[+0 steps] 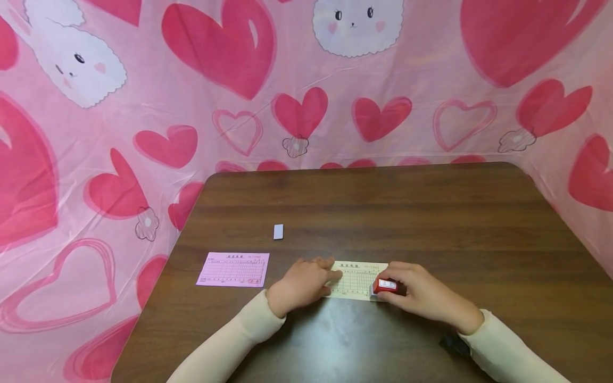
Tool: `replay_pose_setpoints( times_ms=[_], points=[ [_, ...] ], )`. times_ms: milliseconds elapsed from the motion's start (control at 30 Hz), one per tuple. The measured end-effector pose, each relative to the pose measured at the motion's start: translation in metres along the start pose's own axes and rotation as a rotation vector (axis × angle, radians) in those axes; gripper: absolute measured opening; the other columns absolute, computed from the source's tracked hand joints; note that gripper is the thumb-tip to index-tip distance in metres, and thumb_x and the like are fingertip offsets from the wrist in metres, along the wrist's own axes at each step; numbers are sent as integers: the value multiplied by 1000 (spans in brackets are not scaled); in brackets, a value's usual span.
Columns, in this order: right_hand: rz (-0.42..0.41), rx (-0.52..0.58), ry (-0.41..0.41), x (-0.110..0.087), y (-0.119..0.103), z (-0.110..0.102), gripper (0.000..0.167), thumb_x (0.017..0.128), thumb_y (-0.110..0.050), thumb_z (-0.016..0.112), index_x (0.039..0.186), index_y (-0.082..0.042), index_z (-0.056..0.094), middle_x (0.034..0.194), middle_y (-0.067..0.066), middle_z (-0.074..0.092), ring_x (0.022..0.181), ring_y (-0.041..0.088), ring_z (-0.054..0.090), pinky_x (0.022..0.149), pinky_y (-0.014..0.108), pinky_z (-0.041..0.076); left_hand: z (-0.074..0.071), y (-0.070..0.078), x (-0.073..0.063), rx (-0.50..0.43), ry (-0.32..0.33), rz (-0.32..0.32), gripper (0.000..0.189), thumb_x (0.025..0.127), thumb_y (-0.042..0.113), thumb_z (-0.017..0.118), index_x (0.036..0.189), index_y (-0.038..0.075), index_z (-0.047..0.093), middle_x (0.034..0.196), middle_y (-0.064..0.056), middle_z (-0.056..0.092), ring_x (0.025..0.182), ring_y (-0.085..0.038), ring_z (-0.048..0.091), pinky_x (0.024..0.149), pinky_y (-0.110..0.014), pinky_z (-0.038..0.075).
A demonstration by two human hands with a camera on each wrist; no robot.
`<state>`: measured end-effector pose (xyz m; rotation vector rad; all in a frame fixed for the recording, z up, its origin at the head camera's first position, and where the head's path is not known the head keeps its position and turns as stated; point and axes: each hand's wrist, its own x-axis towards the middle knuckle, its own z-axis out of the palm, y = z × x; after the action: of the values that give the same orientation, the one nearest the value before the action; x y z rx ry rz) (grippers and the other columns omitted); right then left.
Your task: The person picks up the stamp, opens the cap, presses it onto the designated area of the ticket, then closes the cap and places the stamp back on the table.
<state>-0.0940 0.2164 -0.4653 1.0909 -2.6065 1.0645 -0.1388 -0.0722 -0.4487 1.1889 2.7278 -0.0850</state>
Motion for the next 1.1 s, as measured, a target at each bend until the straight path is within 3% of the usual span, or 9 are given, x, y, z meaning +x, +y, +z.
replay_pose_setpoints(
  times_ms=[300, 567, 1100],
  points=[
    [-4, -44, -22, 1, -1, 4, 25, 85, -9, 89, 100, -20, 72, 96, -15, 67, 82, 0, 58, 70, 22, 54, 0, 2, -2, 0, 18, 1, 43, 96, 31, 78, 139, 30, 69, 150, -3, 61, 134, -23, 61, 99, -56, 53],
    [44, -76, -61, 2, -2, 4, 23, 87, -13, 88, 103, -19, 73, 99, -15, 68, 86, 0, 60, 74, 28, 57, -1, 2, -3, 7, 21, 10, 40, 96, 30, 78, 135, 30, 69, 149, -3, 62, 131, -24, 62, 99, -58, 53],
    [69, -93, -95, 4, -3, 3, 18, 88, -16, 87, 98, -22, 75, 96, -17, 66, 81, -1, 58, 71, 26, 54, 2, -1, -2, 12, 26, 23, 38, 96, 31, 78, 133, 30, 69, 148, -3, 63, 127, -23, 64, 95, -52, 55]
  ],
)
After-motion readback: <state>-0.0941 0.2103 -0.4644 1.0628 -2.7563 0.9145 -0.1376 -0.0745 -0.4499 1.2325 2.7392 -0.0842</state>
